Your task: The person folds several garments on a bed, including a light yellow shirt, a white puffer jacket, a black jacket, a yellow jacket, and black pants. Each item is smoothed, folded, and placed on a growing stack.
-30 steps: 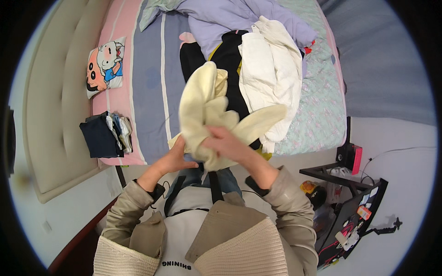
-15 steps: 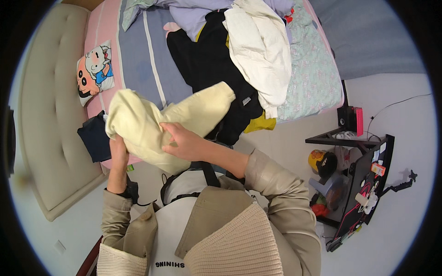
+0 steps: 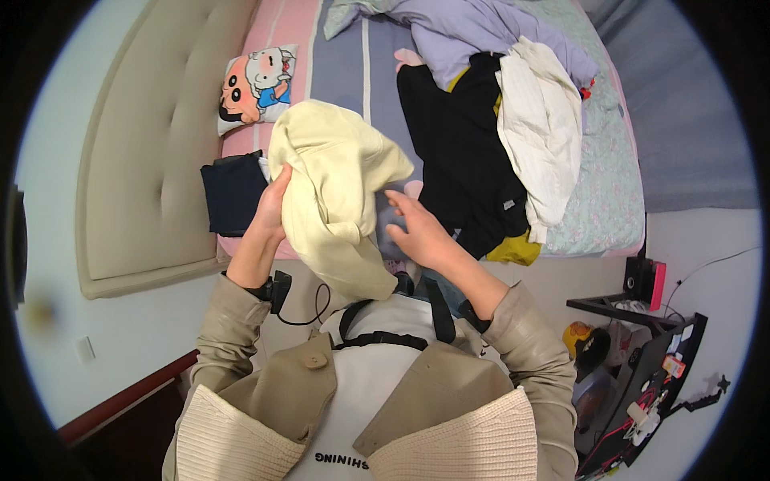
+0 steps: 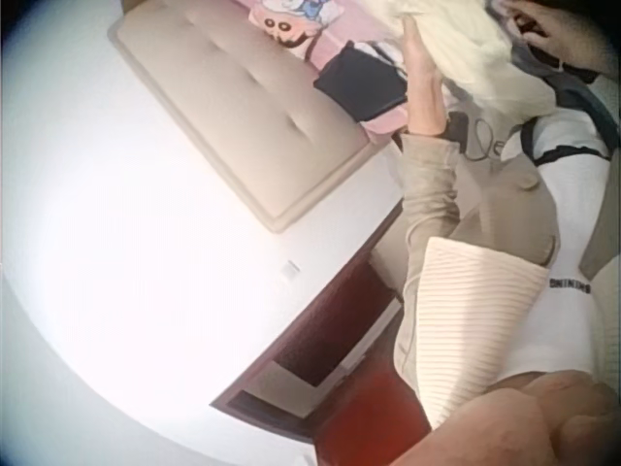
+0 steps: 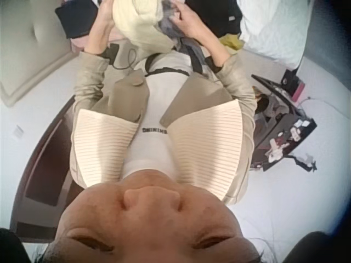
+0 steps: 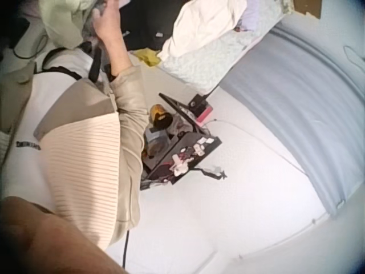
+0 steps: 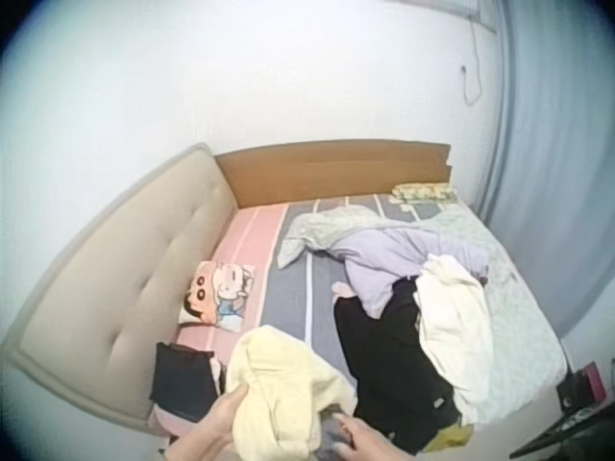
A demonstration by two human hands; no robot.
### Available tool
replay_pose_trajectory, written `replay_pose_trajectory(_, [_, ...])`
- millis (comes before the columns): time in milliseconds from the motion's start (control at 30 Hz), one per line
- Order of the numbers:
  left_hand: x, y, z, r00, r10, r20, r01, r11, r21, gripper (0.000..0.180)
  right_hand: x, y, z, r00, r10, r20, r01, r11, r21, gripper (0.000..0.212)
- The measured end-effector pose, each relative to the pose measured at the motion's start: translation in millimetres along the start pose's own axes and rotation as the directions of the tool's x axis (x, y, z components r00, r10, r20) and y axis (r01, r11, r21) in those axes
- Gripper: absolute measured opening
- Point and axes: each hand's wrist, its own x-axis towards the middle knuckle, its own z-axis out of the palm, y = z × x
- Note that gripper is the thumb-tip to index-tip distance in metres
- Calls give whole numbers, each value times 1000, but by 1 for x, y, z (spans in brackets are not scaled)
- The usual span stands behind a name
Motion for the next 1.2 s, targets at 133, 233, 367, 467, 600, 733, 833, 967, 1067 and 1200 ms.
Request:
replay_pose_trajectory(133, [-14, 21, 12, 986, 45, 161, -26, 992, -120, 50, 5, -13, -1, 997, 70, 15, -71, 995, 73, 56])
replay_pose_trajectory(233, [-21, 33, 18, 975, 88, 204, -48, 980, -192, 50, 3, -20, 5, 997, -70, 23, 70, 998, -2, 62])
replay_pose_trajectory(367, [-25, 44, 21, 965, 138, 222, -78, 963, -258, 51, 5, -31, 15, 923, -329, -200, 284, 932, -225, 57])
replay_pose_trajectory(467, [-21, 48, 17, 945, 115, 307, -35, 967, -254, 52, 21, -44, 2, 915, -291, -278, 265, 956, -128, 31])
replay_pose_trajectory(600, [-3, 49, -3, 985, 138, 101, -153, 974, 164, 52, 22, -70, -48, 874, -180, -451, 321, 912, 256, 17])
replay_pose_trajectory(733, [25, 34, -30, 962, 273, 15, -202, 673, 711, 49, 10, -100, -95, 866, -105, -488, 414, 697, 585, 13])
replay_pose_trajectory(833, [39, 16, -31, 929, 363, 75, -240, 434, 868, 36, -2, -116, -107, 868, -99, -487, 431, 638, 638, 14])
replay_pose_trajectory(967, [26, -14, 3, 790, 536, 296, -474, 229, 850, 33, -8, -123, -108, 819, 38, -572, 477, 507, 717, 18])
replay_pose_trajectory(1067, [5, -27, 31, 845, 267, 463, -532, 342, 775, 43, -10, -124, -106, 803, 67, -592, 504, 454, 735, 21])
replay_pose_trajectory(1200, [-8, -50, 49, 810, -7, 587, -566, 251, 785, 60, -20, -127, -112, 747, 70, -661, 564, 458, 687, 24])
